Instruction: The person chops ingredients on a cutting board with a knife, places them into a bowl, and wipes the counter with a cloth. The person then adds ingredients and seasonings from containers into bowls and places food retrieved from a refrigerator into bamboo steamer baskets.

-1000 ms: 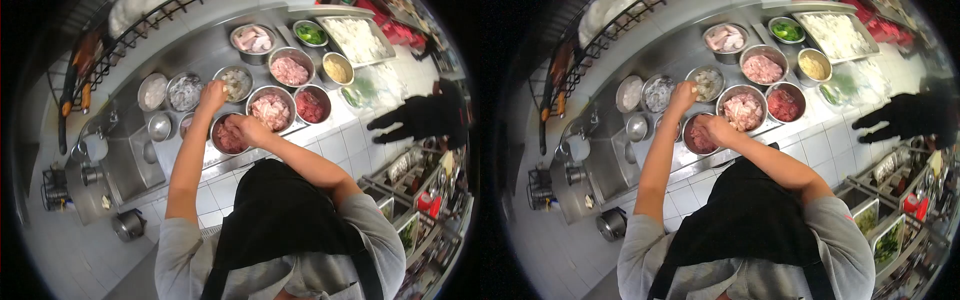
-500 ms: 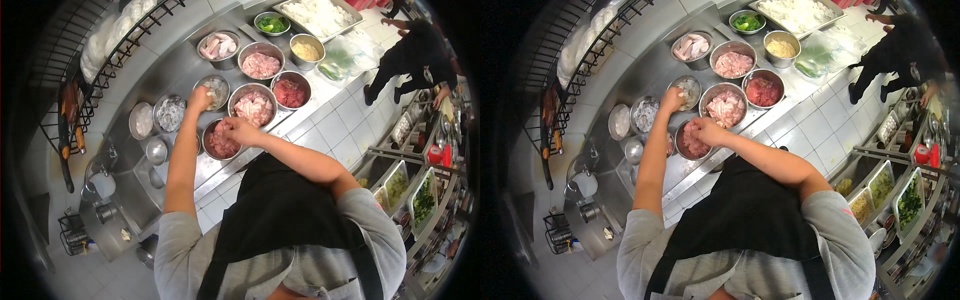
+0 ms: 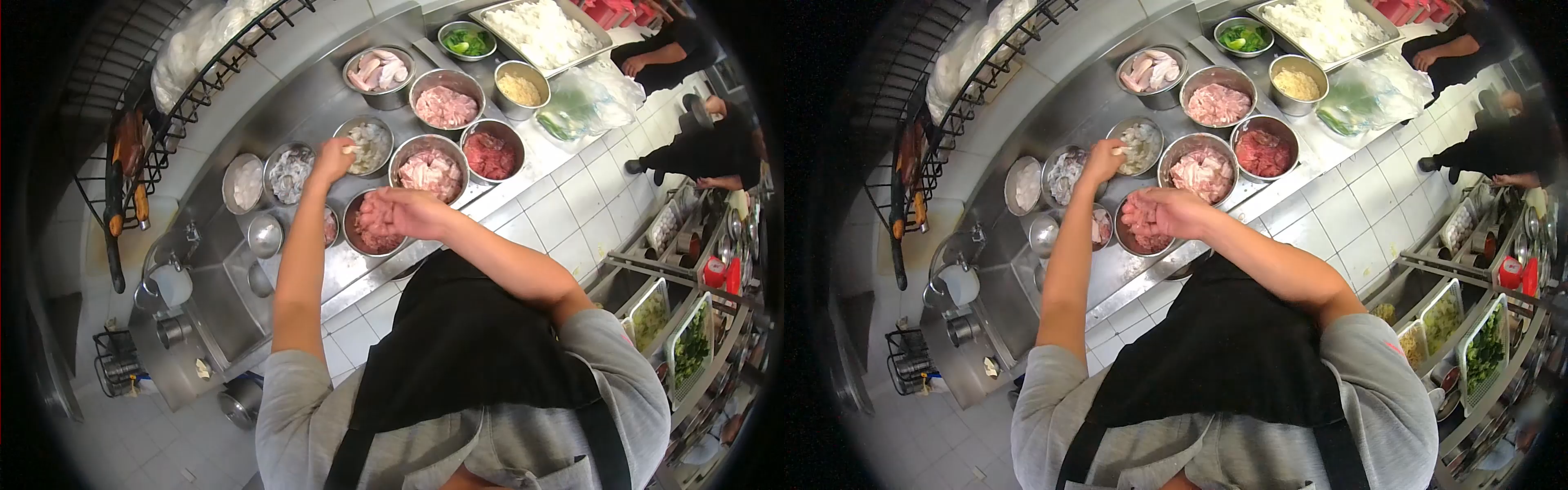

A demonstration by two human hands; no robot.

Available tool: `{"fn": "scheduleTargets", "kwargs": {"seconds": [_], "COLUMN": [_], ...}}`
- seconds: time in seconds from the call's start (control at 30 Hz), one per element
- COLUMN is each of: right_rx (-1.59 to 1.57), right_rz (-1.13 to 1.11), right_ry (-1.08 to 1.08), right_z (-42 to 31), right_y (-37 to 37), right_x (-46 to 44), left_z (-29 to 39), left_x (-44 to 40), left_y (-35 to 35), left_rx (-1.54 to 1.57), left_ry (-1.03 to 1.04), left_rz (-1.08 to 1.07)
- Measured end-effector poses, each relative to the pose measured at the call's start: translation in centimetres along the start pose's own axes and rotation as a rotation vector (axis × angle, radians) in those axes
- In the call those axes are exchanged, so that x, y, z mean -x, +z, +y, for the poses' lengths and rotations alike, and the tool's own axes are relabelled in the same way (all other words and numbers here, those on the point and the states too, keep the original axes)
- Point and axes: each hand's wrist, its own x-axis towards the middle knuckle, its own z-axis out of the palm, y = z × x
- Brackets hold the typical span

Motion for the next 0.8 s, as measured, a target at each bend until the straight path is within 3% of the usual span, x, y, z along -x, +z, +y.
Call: {"fn": "scheduleTargets", "kwargs": {"seconds": [0.1, 0.23, 0.3, 0.37, 0.43, 0.53, 0.57, 0.6, 0.67, 0.77, 0.8], "right_rx": [-0.139, -0.264, -0.258, -0.333, -0.204, 0.05, 0.055, -0.206, -0.231, -0.29, -0.317], "right_rz": [-0.122, 0.167, 0.139, -0.099, -0.298, -0.204, -0.078, -0.147, -0.001, 0.13, 0.221], "right_ry": [-0.08, -0.177, -0.219, -0.352, -0.473, -0.798, -0.788, -0.746, -0.791, -0.841, -0.823], "right_z": [-1.5, -1.7, -2.3, -4.0, -7.2, -10.8, -11.4, -11.4, -11.2, -9.2, -8.7], "right_y": [0.0, -1.0, -0.4, 1.1, 3.3, 1.6, -0.6, -1.8, -4.8, -7.1, -7.7], "right_x": [2.2, 4.5, 6.4, 9.3, 13.5, 20.1, 22.0, 23.6, 25.7, 28.0, 28.9], "left_z": [1.8, 2.3, 2.2, 3.0, 1.1, 3.4, 3.9, 4.1, 3.9, -2.5, -1.1], "left_x": [-0.5, -1.8, -1.7, -1.7, -1.8, -1.4, -1.6, -1.6, -2.6, -3.8, -3.9], "left_y": [0.5, 1.4, 1.5, 1.4, 2.7, 4.2, 4.5, 5.0, 5.3, 6.1, 4.7], "left_rx": [-0.238, -0.268, -0.28, -0.317, -0.286, -0.246, -0.222, -0.283, -0.377, -0.155, -0.099], "left_ry": [0.013, 0.079, 0.131, 0.104, 0.126, 0.078, 0.112, 0.16, 0.21, 0.214, 0.147], "left_rz": [-0.075, -0.218, -0.243, -0.255, -0.205, -0.218, -0.242, -0.175, -0.216, -0.043, -0.069]}}
